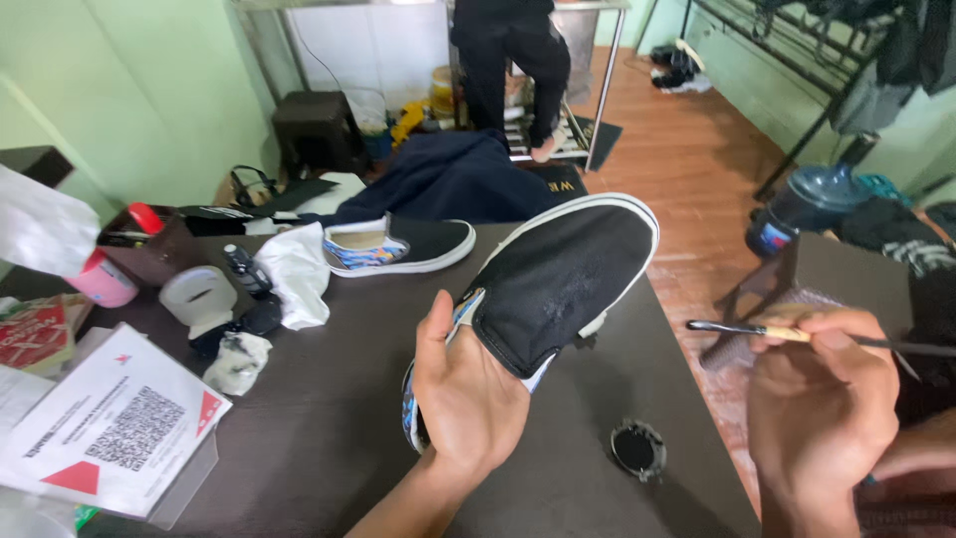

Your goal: The person paints the black canvas upper of a slip-on shoe using a thin brush and black paint. They repeatedly dip the brush into a small container of paint and apply it to the shoe's surface, holding the shoe steady with their other hand.

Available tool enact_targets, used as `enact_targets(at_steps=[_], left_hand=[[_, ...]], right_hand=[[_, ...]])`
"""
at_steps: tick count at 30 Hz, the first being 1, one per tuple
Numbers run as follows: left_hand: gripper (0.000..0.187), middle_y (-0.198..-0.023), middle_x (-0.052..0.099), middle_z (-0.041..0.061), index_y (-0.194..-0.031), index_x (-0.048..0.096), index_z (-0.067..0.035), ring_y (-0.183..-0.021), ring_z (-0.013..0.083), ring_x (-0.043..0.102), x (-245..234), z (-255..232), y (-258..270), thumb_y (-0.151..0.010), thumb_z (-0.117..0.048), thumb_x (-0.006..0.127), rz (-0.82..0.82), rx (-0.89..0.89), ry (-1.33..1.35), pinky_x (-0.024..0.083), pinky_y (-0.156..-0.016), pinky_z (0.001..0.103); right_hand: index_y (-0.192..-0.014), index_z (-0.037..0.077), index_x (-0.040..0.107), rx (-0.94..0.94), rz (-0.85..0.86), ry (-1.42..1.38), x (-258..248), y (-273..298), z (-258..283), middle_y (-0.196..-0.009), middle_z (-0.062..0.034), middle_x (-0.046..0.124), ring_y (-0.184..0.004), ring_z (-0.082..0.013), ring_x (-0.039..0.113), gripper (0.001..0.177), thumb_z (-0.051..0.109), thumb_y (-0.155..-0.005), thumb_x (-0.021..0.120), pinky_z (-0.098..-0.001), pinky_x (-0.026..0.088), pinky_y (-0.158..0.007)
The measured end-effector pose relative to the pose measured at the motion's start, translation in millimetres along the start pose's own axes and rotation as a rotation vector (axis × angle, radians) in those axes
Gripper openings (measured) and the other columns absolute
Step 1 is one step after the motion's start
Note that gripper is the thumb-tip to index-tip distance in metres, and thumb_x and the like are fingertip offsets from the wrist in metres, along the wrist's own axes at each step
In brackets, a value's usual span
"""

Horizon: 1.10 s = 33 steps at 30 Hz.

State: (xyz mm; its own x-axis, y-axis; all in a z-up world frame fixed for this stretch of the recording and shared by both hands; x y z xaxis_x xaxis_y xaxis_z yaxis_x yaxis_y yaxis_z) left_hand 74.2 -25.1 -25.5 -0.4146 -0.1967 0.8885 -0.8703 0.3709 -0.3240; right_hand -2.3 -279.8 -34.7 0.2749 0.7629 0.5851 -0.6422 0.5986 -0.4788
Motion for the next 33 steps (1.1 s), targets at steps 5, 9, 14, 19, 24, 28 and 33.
enact_targets(at_steps=[5, 9, 14, 19, 24, 28, 33], left_hand=[[0.073, -0.153, 0.054, 0.025, -0.149, 0.049, 0.009, -0.146, 0.0324, 0.048, 10, -16, -5, -0.102, -0.046, 0.034, -0.127, 0.003, 0.027, 0.033, -0.121, 0.044], [0.057, -0.145, 0.065, 0.02, -0.116, 0.068, 0.002, -0.143, 0.0264, 0.056, -28, -17, -4, -0.099, -0.047, 0.045, -0.418, -0.033, 0.004, 0.039, -0.119, 0.038], [0.073, -0.151, 0.057, 0.023, -0.148, 0.051, 0.006, -0.145, 0.0331, 0.05, -7, -17, -9, -0.101, -0.047, 0.035, -0.242, -0.065, 0.001, 0.035, -0.122, 0.044], [0.073, -0.155, 0.051, 0.019, -0.153, 0.046, 0.004, -0.148, 0.03, 0.044, -10, -8, -11, -0.107, -0.052, 0.032, 0.056, -0.084, 0.011, 0.031, -0.124, 0.041], [0.079, -0.162, 0.039, 0.024, -0.155, 0.036, 0.012, -0.156, 0.0307, 0.031, -4, -6, -10, -0.112, -0.053, 0.025, 0.19, -0.012, -0.003, 0.021, -0.13, 0.04], [0.077, -0.161, 0.04, 0.025, -0.157, 0.033, 0.009, -0.155, 0.033, 0.033, -12, -5, -10, -0.111, -0.052, 0.026, 0.202, 0.038, 0.012, 0.022, -0.13, 0.044], [0.068, -0.059, 0.005, -0.007, -0.063, 0.005, -0.022, -0.053, 0.0102, 0.011, -78, 1, -4, -0.105, -0.063, 0.039, -0.367, -0.043, -0.056, 0.013, -0.05, 0.029]], right_hand=[[-0.099, 0.006, 0.065, -0.149, 0.121, 0.043, 55, -4, 0, -0.092, -0.015, 0.067, -0.086, -0.0239, 0.068, 0.011, 0.016, -0.097, 0.06, -0.0297, 0.057, -0.09], [-0.101, 0.006, 0.065, -0.139, 0.187, 0.05, 86, 10, -15, -0.097, -0.0119, 0.069, -0.095, -0.0239, 0.072, 0.005, 0.011, -0.101, 0.066, -0.0324, 0.061, -0.092], [-0.098, 0.002, 0.063, -0.257, 0.29, 0.418, 98, 12, -19, -0.094, -0.0126, 0.068, -0.094, -0.0266, 0.071, 0.005, 0.003, -0.103, 0.061, -0.0358, 0.06, -0.096], [-0.096, 0.0, 0.067, -0.226, 0.289, 0.603, 103, 17, -16, -0.095, -0.0135, 0.07, -0.091, -0.0217, 0.071, 0.006, 0.001, -0.102, 0.064, -0.0296, 0.058, -0.088], [-0.095, 0.0, 0.068, -0.394, 0.447, 0.654, 127, 27, 2, -0.091, -0.0152, 0.071, -0.086, -0.0227, 0.068, 0.008, -0.003, -0.099, 0.062, -0.0314, 0.056, -0.086], [-0.096, 0.003, 0.069, -0.426, 0.476, 0.681, 132, 28, 3, -0.089, -0.01, 0.074, -0.086, -0.0208, 0.066, 0.008, -0.002, -0.097, 0.063, -0.0324, 0.054, -0.09], [-0.096, 0.003, 0.07, -0.426, 0.501, 0.676, 135, 29, 5, -0.09, -0.0095, 0.074, -0.087, -0.02, 0.066, 0.009, -0.004, -0.095, 0.064, -0.0301, 0.054, -0.086]])
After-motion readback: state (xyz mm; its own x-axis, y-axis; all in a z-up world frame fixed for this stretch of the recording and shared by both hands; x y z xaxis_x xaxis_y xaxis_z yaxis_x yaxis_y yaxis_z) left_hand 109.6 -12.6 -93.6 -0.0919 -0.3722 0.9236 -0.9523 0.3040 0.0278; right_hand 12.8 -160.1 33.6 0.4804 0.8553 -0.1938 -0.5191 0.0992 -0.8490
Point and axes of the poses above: each hand's wrist, its own y-axis away from the middle knuckle, its own x-axis out of the palm, z = x × y, the point moved 7 cm from there along -y, towards the middle knuckle
